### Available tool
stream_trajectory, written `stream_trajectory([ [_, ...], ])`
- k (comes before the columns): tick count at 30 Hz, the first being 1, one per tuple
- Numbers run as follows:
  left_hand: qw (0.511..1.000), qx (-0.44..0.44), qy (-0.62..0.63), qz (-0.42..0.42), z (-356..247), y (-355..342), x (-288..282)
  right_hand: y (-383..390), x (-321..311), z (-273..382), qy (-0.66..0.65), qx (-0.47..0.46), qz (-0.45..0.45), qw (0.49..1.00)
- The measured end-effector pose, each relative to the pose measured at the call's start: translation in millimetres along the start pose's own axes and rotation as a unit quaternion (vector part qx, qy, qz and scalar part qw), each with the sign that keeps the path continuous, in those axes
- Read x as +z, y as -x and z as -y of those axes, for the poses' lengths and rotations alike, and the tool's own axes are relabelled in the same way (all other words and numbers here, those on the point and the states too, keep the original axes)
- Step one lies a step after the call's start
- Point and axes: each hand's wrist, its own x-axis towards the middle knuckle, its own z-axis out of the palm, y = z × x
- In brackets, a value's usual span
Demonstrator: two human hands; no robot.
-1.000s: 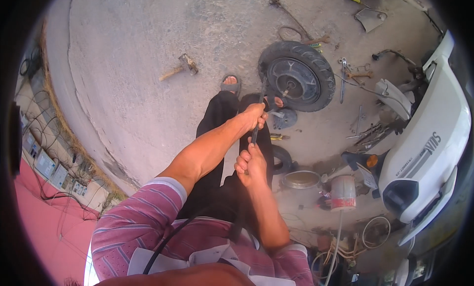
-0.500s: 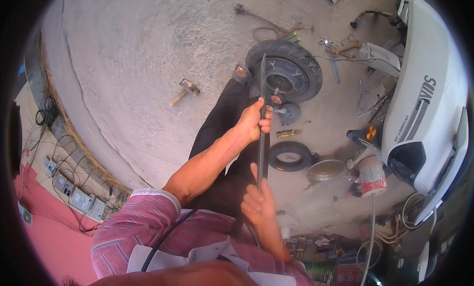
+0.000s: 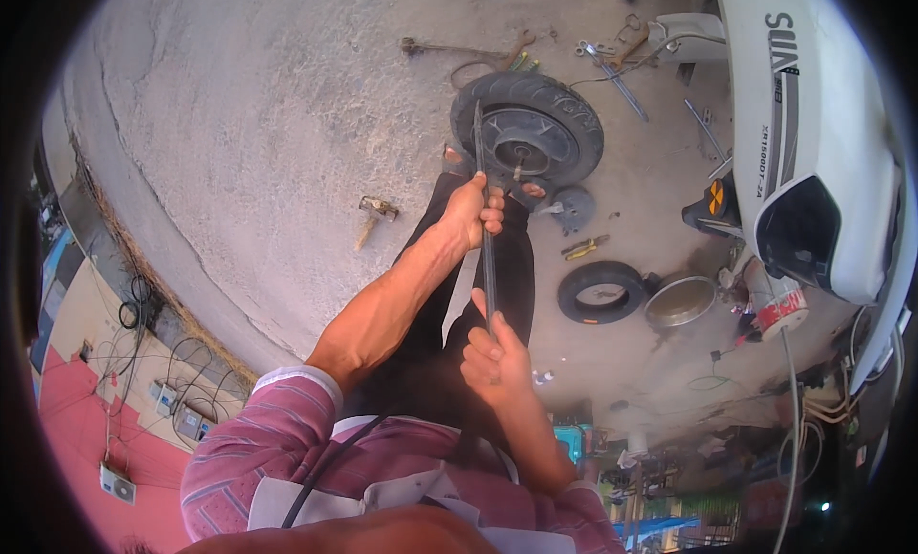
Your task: The person works on a motor wheel, using a sledgehammer and a metal rod to strike the wheel hub and rim, and uses hands to adjust the tire and rod.
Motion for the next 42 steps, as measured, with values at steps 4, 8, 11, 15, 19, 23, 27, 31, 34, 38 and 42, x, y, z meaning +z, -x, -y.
stream_trajectory([
  [4, 0.998, -0.007, -0.057, -0.015, 54.2, 23.7, 13.6, 57.0, -24.0, -15.8, -0.031, -0.016, -0.002, 0.999],
  [8, 0.996, -0.031, -0.087, 0.015, 86.2, 26.2, 45.4, 86.7, -10.8, -17.5, -0.032, -0.065, -0.038, 0.997],
  [11, 0.994, -0.036, -0.094, 0.035, 88.3, 3.3, 70.6, 85.7, -5.4, 3.6, -0.051, -0.092, -0.018, 0.994],
  [15, 0.995, -0.047, -0.089, 0.023, 89.3, -9.9, 86.6, 85.2, 4.1, 23.2, -0.023, -0.106, -0.02, 0.994],
  [19, 0.996, -0.046, -0.072, 0.02, 84.3, -13.1, 101.8, 87.3, 22.6, 43.5, -0.009, -0.091, -0.038, 0.995],
  [23, 0.997, -0.03, -0.072, 0.002, 61.4, -31.1, 124.6, 61.4, 33.1, 71.9, 0.014, -0.083, -0.047, 0.995],
  [27, 0.995, -0.034, -0.091, -0.001, 68.2, -36.0, 129.1, 59.9, 37.4, 73.1, -0.017, -0.098, -0.029, 0.995],
  [31, 0.995, -0.04, -0.091, 0.026, 68.8, -43.5, 120.2, 62.3, 19.6, 64.9, -0.008, -0.097, -0.018, 0.995],
  [34, 0.993, -0.033, -0.114, 0.013, 101.9, -36.0, 108.6, 85.6, -22.0, 60.1, -0.033, -0.092, -0.016, 0.995],
  [38, 0.984, -0.061, -0.169, 0.0, 170.4, -30.2, 91.1, 129.3, -60.3, 38.2, -0.079, -0.112, -0.04, 0.99],
  [42, 0.985, -0.084, -0.147, -0.027, 205.8, -58.4, 75.8, 138.1, -86.2, 57.1, -0.092, -0.107, -0.064, 0.988],
])
